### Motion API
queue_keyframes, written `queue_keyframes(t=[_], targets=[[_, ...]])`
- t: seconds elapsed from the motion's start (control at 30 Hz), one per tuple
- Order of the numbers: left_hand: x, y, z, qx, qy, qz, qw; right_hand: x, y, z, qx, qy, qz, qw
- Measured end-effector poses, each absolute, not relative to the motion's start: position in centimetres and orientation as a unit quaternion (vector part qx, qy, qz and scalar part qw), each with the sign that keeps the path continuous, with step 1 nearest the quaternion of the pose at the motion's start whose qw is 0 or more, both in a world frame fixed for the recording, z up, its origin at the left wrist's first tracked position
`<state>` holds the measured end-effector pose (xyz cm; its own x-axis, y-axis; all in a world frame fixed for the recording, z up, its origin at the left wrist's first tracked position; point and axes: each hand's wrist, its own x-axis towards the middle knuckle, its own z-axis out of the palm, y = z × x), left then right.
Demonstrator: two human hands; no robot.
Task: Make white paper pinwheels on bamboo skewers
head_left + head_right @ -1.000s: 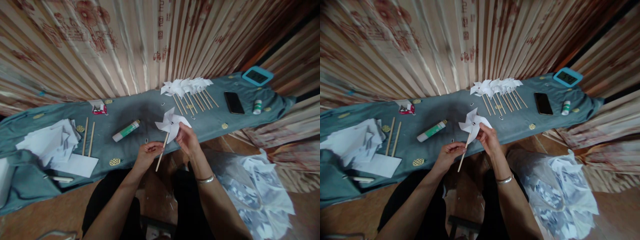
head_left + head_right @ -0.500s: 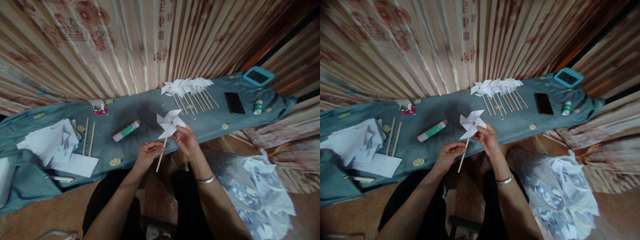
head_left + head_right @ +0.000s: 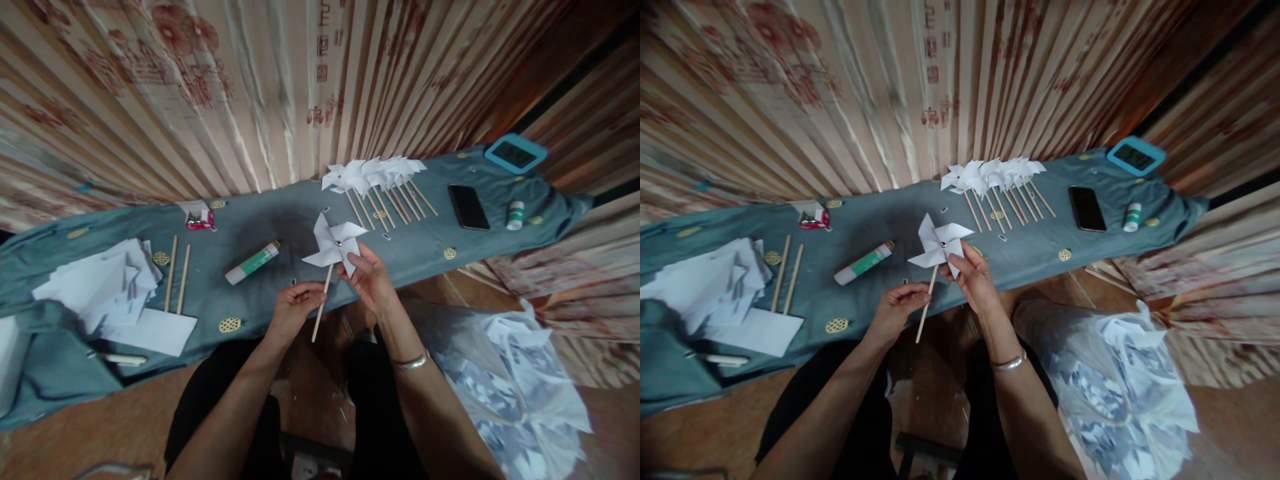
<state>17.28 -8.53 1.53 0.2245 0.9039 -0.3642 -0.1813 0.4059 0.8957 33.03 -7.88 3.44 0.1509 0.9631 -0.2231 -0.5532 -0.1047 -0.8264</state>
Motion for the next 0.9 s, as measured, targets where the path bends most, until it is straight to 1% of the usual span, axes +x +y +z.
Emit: queue_keyframes(t=[0.13, 0.3, 0.5, 0.9], targets=[[17.2, -8.5, 1.3, 0.386, 0.487, 0.398, 0.675, 33.2, -7.8, 3.6, -0.433, -0.214, 0.598, 0.640], [17.3, -8.3, 1.2, 0.372, 0.494, 0.411, 0.670, 33.3, -7.9, 3.2, -0.442, -0.222, 0.596, 0.633], [17.3, -8.1, 1.4, 0.371, 0.502, 0.420, 0.659, 33.4, -7.9, 2.5, -0.483, -0.241, 0.552, 0.635], [17.3, -7.9, 1.0, 0.367, 0.510, 0.438, 0.643, 32.4, -8.3, 2.6, -0.508, -0.273, 0.541, 0.612]])
